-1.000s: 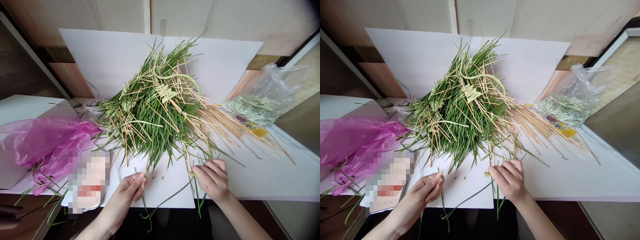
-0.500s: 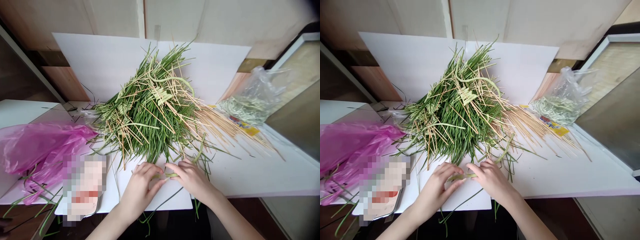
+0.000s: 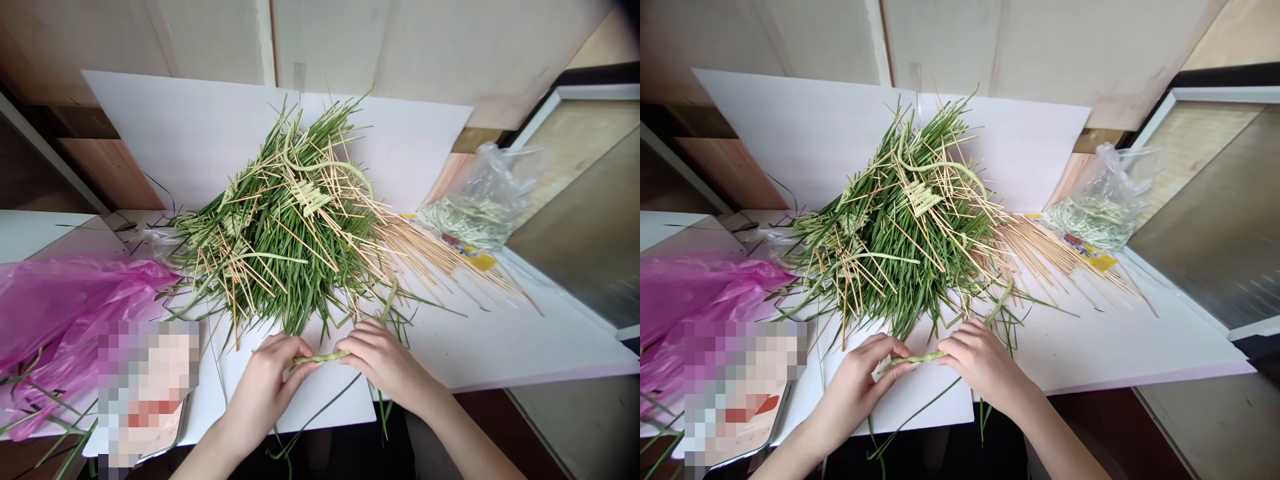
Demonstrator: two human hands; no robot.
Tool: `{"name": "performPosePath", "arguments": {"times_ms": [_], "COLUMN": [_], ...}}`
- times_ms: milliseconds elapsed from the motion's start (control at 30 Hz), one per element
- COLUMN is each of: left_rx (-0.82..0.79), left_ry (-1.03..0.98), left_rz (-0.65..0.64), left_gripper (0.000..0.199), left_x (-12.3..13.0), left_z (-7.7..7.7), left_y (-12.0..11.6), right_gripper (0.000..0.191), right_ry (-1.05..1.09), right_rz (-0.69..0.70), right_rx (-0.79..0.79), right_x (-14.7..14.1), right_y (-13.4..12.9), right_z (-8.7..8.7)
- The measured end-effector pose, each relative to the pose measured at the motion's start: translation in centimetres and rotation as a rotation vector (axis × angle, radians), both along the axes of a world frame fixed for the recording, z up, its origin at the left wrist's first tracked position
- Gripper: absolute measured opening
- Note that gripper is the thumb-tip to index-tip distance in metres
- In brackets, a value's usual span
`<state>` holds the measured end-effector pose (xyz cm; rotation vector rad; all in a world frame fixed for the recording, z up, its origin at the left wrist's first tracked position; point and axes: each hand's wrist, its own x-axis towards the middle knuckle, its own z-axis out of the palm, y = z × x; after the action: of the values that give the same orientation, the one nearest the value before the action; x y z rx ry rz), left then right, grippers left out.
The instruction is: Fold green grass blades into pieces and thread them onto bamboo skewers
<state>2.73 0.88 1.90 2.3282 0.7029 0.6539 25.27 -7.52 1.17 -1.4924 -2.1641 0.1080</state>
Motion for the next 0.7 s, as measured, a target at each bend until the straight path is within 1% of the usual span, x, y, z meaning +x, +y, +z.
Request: {"name": "performPosePath", "arguments": {"times_ms": [67, 133, 233, 267, 333, 400, 467, 600, 700], "left_rx": [0.078, 0.199, 0.349, 0.364, 0.335, 0.242, 0.097, -0.306, -0.629], "left_ry": [0.059, 0.13, 0.217, 0.235, 0.253, 0.244, 0.206, 0.073, -0.002], "left_rz": [-0.019, -0.077, -0.161, -0.172, -0.183, -0.197, -0.207, -0.211, -0.183], "left_gripper": [0.01, 0.013, 0.024, 0.029, 0.035, 0.036, 0.035, 0.04, 0.045], "left_x": [-0.1, 0.3, 1.1, 1.2, 1.3, 1.2, 1.0, 1.1, 1.6], "left_z": [0.2, 0.3, 0.2, 0.2, 0.3, 0.5, 0.9, 1.2, 0.7], "left_y": [0.1, 0.0, -0.3, -0.5, -0.6, -0.8, -1.0, -1.5, -2.0], "right_gripper": [0.024, 0.024, 0.029, 0.032, 0.036, 0.034, 0.034, 0.045, 0.044], "right_ry": [-0.021, -0.041, -0.074, -0.082, -0.091, -0.087, -0.079, -0.106, -0.15], "right_rz": [-0.014, -0.001, 0.015, 0.013, 0.013, 0.029, 0.051, 0.082, 0.105], "right_rx": [-0.026, -0.061, -0.102, -0.103, -0.084, -0.036, 0.029, 0.171, 0.301], "right_x": [-0.2, -0.7, -1.5, -1.7, -1.9, -1.9, -1.8, -1.6, -1.2], "right_y": [-0.1, -0.1, -0.2, -0.2, -0.4, -0.7, -0.9, -1.0, -0.8], "right_z": [0.0, 0.1, 0.2, 0.3, 0.3, 0.2, 0.0, -0.5, -0.8]}}
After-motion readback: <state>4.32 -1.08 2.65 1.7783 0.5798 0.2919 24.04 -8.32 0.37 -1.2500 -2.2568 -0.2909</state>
